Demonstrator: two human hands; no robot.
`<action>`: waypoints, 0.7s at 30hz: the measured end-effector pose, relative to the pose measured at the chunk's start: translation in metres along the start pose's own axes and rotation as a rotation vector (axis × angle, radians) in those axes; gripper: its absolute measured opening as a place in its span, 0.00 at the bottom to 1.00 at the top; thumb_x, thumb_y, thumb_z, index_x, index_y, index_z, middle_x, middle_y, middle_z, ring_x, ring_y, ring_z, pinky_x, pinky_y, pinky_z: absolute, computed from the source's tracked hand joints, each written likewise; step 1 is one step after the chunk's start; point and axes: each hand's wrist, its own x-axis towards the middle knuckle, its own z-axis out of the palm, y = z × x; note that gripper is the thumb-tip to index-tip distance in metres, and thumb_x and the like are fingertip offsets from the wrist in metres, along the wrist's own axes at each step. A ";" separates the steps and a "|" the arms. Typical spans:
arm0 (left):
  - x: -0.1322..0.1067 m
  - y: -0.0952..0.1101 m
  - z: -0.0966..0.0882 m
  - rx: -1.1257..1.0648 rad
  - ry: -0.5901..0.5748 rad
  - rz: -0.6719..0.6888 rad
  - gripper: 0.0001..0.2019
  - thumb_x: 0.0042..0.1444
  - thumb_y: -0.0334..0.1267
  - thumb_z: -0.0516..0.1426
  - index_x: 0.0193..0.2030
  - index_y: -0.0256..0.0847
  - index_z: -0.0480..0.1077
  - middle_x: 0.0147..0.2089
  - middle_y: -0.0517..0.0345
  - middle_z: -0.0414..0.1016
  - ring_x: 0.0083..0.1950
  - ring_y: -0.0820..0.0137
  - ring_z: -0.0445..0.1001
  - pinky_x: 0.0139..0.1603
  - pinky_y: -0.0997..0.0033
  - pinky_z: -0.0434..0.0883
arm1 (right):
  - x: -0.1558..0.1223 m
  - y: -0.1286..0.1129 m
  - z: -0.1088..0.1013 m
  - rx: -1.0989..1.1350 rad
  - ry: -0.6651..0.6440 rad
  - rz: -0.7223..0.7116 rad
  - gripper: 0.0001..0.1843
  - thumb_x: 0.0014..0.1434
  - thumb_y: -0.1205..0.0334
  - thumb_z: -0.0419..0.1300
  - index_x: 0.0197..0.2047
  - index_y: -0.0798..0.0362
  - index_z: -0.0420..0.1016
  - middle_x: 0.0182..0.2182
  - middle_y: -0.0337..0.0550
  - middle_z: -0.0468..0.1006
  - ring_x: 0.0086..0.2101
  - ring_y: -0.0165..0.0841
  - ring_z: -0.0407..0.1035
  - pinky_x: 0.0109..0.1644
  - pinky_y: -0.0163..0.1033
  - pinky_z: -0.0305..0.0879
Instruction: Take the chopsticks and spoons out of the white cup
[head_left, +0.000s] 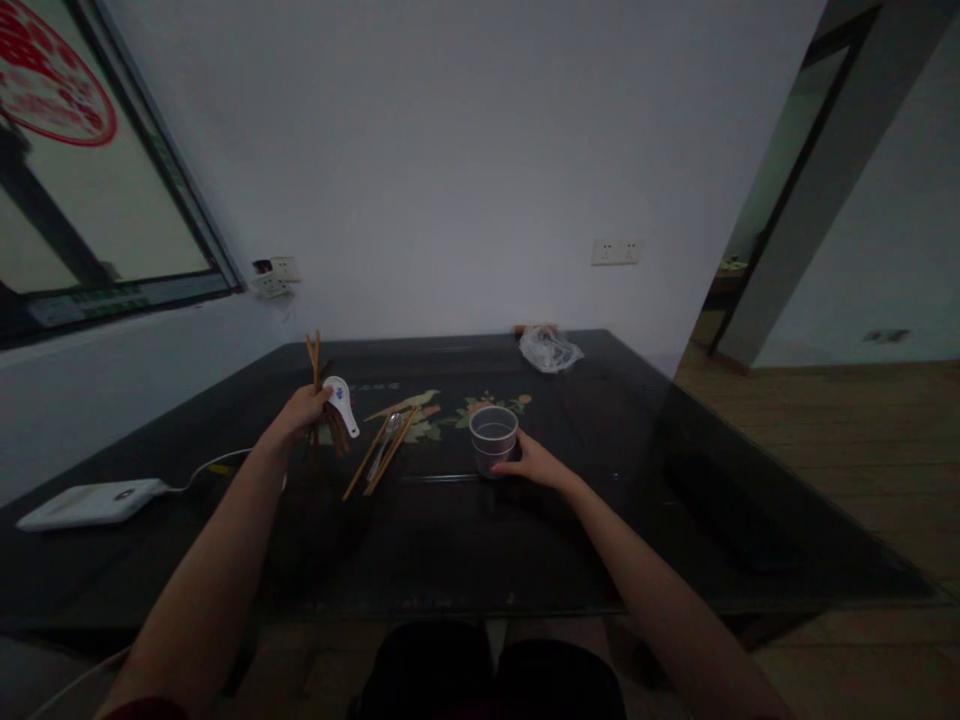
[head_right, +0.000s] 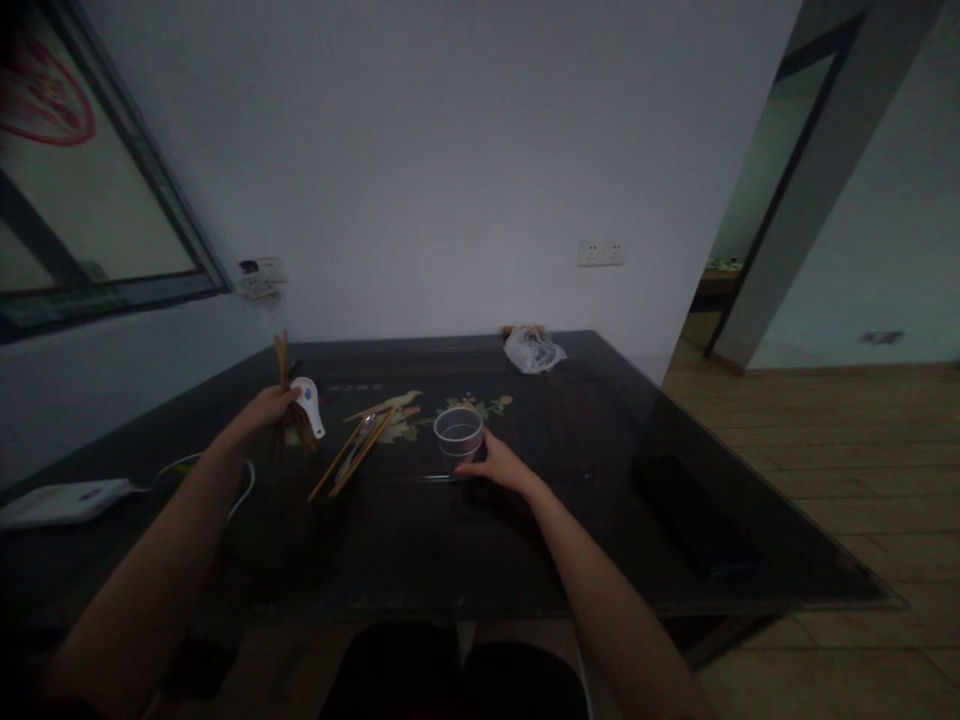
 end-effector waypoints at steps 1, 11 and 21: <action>0.000 -0.004 -0.001 0.054 -0.043 -0.056 0.09 0.52 0.39 0.54 0.27 0.35 0.67 0.18 0.61 0.69 0.23 0.70 0.71 0.24 0.75 0.69 | 0.000 0.001 0.000 -0.003 0.002 0.002 0.46 0.39 0.55 0.72 0.59 0.56 0.60 0.55 0.53 0.70 0.55 0.43 0.64 0.62 0.49 0.54; 0.010 -0.020 0.028 0.705 -0.312 -0.116 0.07 0.46 0.36 0.55 0.24 0.35 0.70 0.27 0.47 0.76 0.37 0.57 0.77 0.33 0.69 0.71 | 0.000 0.000 0.000 0.039 -0.006 -0.009 0.45 0.39 0.57 0.73 0.60 0.53 0.60 0.55 0.51 0.70 0.55 0.42 0.64 0.62 0.49 0.54; 0.010 -0.030 0.060 0.932 -0.358 -0.091 0.13 0.48 0.39 0.57 0.37 0.32 0.76 0.37 0.35 0.79 0.43 0.54 0.78 0.36 0.69 0.71 | 0.001 0.003 0.000 0.030 -0.002 -0.008 0.46 0.39 0.57 0.73 0.60 0.54 0.60 0.54 0.51 0.70 0.54 0.43 0.64 0.61 0.49 0.55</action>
